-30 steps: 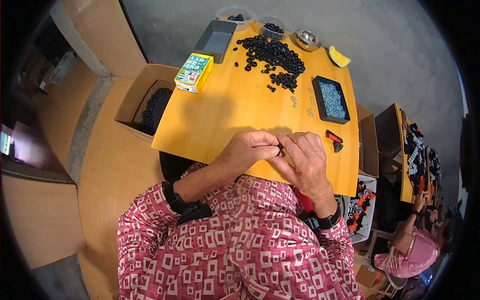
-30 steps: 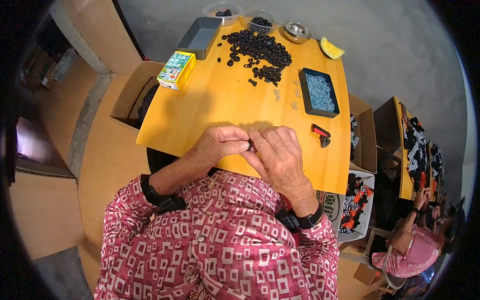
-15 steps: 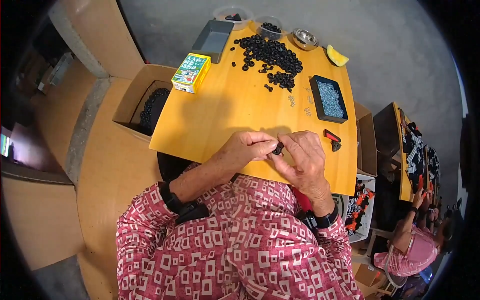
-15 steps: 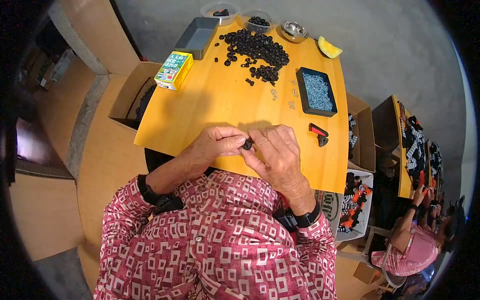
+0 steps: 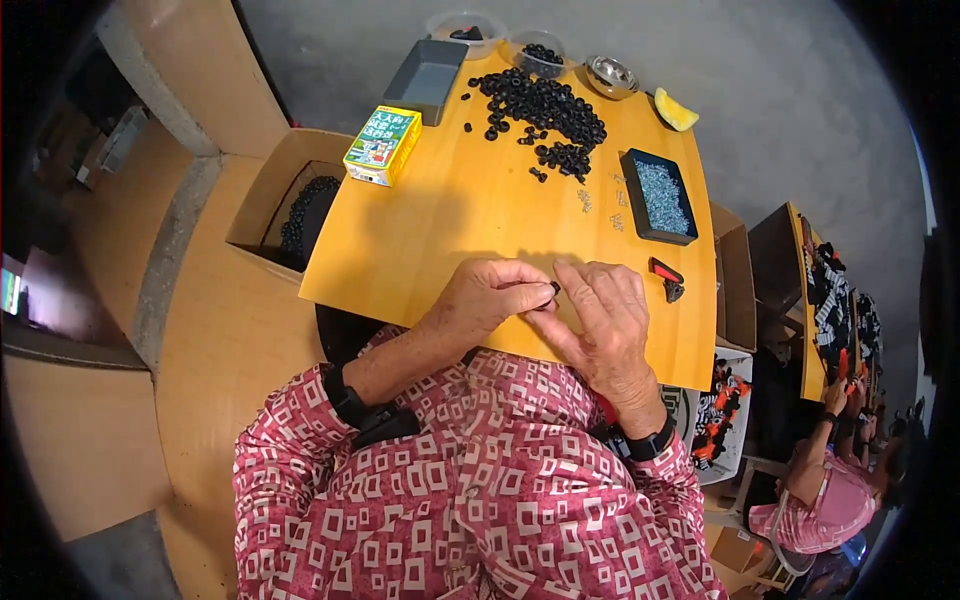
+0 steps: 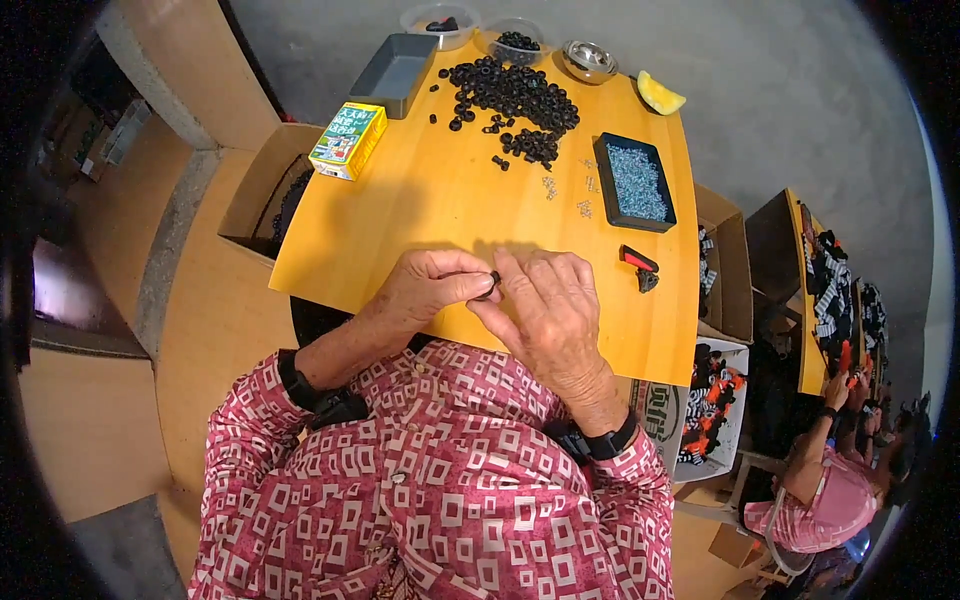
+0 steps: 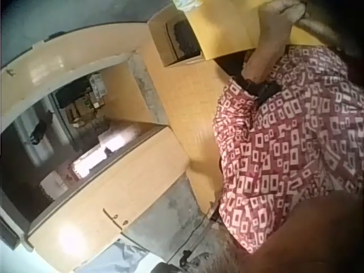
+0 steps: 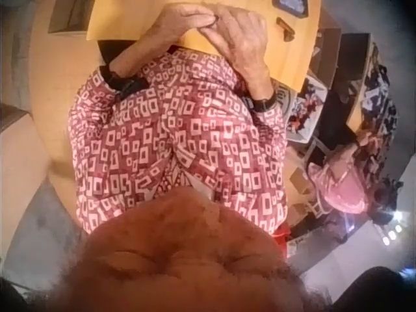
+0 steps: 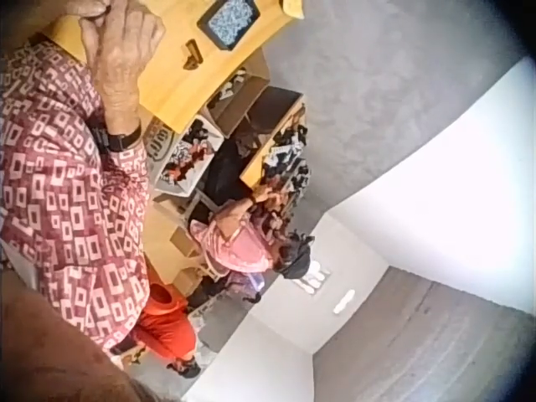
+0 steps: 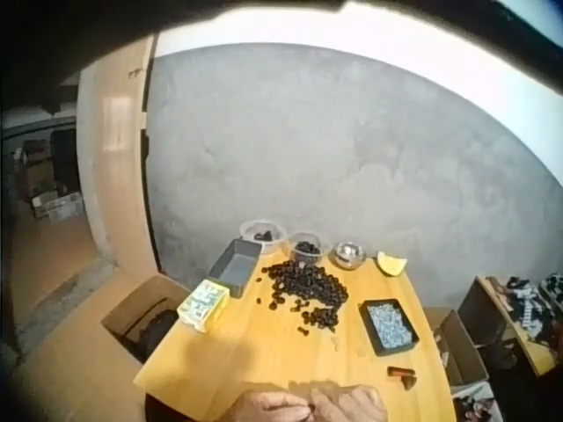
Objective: The person assembles small hardware components by hand, inserting metal pins into black plastic parts and setting the assembled pieces on the table.
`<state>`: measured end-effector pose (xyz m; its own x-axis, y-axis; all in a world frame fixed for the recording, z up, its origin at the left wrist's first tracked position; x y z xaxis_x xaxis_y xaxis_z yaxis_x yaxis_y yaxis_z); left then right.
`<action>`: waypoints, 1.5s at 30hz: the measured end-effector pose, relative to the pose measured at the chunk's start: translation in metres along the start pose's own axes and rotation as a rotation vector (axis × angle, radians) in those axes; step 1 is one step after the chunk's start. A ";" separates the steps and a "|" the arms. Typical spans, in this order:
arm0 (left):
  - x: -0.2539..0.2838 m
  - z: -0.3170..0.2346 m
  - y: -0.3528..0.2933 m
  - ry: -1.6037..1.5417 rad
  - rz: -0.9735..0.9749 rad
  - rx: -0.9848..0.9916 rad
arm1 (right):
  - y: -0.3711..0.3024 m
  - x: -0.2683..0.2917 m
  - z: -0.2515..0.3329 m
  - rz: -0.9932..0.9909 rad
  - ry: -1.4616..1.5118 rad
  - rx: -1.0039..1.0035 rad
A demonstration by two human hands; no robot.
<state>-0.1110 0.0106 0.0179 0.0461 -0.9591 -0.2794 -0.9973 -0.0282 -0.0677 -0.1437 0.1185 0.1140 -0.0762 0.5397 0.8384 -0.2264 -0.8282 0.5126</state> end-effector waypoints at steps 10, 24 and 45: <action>-0.002 -0.012 -0.002 0.122 -0.052 -0.084 | 0.001 -0.005 0.002 0.054 -0.076 0.027; -0.005 -0.002 -0.002 0.016 0.016 0.034 | -0.002 -0.006 -0.002 -0.031 -0.022 0.065; 0.000 0.002 0.000 0.150 -0.032 -0.044 | -0.005 -0.016 -0.004 -0.012 -0.030 0.075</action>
<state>-0.1111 0.0117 0.0157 0.0724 -0.9887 -0.1316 -0.9971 -0.0687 -0.0318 -0.1450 0.1146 0.0974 -0.0445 0.5455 0.8369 -0.1535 -0.8315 0.5339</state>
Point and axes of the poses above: each hand's wrist, its own y-axis towards the middle knuckle, its own x-axis out of the back of the hand, z = x × y, the point moved 9 cm from there along y, towards the middle knuckle, and after that the axes turned 8 degrees about z, right-handed, at the moved point
